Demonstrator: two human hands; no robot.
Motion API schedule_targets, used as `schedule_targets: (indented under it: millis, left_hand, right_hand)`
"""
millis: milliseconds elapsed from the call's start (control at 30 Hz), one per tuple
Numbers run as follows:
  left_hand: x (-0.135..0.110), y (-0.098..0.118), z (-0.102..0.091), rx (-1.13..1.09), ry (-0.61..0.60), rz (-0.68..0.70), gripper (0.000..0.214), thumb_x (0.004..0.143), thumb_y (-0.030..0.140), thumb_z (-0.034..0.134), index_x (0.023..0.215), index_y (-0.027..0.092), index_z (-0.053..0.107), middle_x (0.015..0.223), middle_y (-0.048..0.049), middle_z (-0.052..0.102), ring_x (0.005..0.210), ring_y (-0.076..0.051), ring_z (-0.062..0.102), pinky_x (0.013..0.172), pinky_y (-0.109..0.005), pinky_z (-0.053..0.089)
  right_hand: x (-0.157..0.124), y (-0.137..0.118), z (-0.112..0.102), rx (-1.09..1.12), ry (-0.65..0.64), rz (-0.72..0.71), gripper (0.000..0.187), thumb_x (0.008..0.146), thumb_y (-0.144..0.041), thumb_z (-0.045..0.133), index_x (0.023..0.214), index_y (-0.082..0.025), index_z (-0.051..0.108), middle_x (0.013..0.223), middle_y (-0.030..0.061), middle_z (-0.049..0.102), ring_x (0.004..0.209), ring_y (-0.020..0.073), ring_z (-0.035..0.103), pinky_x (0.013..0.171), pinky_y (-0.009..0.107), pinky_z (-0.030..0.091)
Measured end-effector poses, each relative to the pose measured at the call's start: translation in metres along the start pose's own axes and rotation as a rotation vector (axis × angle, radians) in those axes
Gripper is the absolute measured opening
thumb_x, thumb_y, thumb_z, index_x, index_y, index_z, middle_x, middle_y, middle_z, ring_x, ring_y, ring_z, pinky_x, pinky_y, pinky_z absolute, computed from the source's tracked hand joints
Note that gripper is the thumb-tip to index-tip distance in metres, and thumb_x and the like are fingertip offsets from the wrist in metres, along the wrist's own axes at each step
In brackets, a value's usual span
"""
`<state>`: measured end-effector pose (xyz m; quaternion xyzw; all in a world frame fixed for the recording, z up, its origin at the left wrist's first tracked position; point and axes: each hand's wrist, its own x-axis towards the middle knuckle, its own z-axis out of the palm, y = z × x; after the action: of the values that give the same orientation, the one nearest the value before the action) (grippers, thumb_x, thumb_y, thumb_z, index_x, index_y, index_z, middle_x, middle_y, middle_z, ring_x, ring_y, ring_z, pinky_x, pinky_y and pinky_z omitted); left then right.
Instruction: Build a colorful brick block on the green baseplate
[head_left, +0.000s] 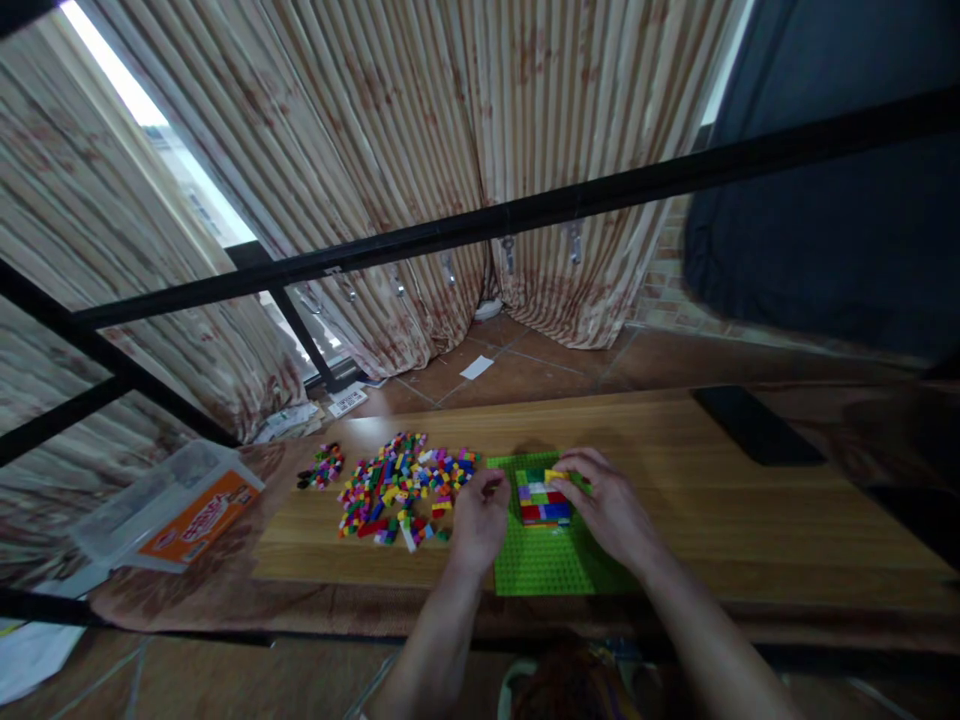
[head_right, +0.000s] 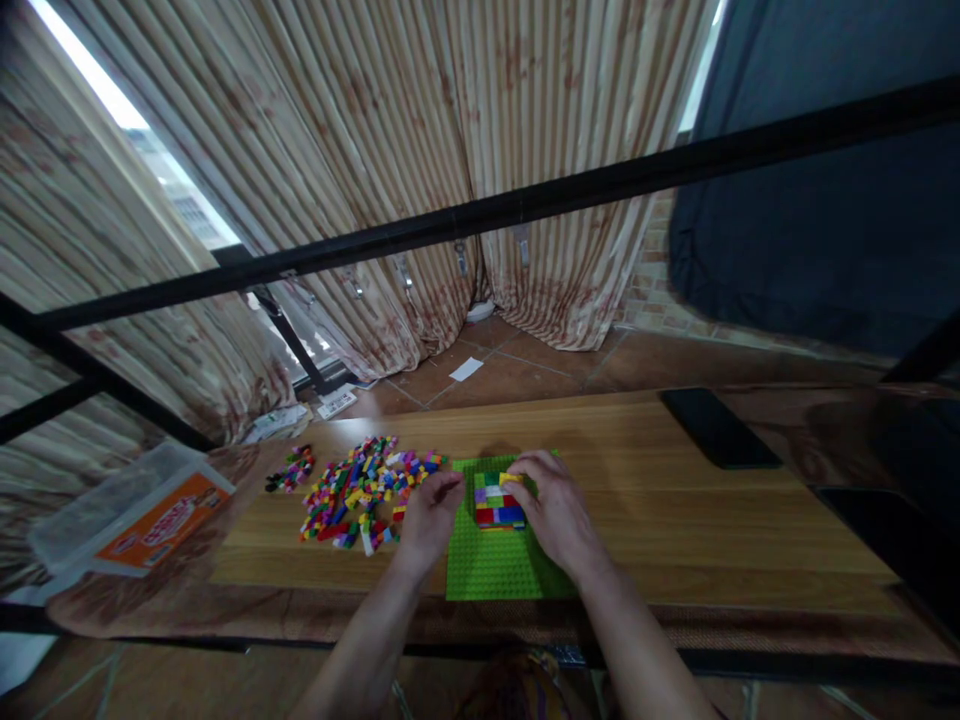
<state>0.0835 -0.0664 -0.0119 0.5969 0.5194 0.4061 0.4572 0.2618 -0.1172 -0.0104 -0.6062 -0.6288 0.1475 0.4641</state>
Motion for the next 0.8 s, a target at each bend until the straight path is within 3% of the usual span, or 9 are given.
schedule_targets:
  millis: [233, 467, 800]
  left_hand:
    - [0.012, -0.001, 0.009, 0.154, -0.025, 0.046, 0.026, 0.079, 0.017, 0.057, 0.102, 0.017, 0.069, 0.102, -0.0071, 0.071, 0.094, -0.019, 0.065, 0.087, -0.031, 0.049]
    - [0.014, 0.009, 0.021, 0.189, -0.146, 0.105, 0.033, 0.079, 0.012, 0.053, 0.108, 0.016, 0.069, 0.114, -0.0105, 0.069, 0.108, -0.023, 0.062, 0.099, -0.038, 0.044]
    - [0.013, 0.006, 0.027, 0.185, -0.213, 0.085, 0.034, 0.076, 0.012, 0.052, 0.105, 0.018, 0.071, 0.099, -0.0066, 0.073, 0.094, -0.021, 0.065, 0.091, -0.034, 0.048]
  right_hand:
    - [0.002, 0.008, 0.003, -0.035, 0.116, 0.24, 0.029, 0.084, -0.045, 0.051, 0.084, -0.02, 0.067, 0.084, 0.0059, 0.068, 0.072, 0.0194, 0.062, 0.07, 0.032, 0.047]
    - [0.002, 0.008, 0.014, -0.121, 0.105, 0.187, 0.027, 0.084, -0.036, 0.048, 0.09, -0.019, 0.068, 0.087, 0.0075, 0.069, 0.077, 0.0205, 0.064, 0.074, 0.033, 0.049]
    - [-0.002, 0.0, 0.008, -0.122, 0.004, 0.166, 0.032, 0.088, -0.036, 0.045, 0.098, -0.018, 0.068, 0.091, 0.0085, 0.071, 0.077, 0.0207, 0.066, 0.074, 0.033, 0.049]
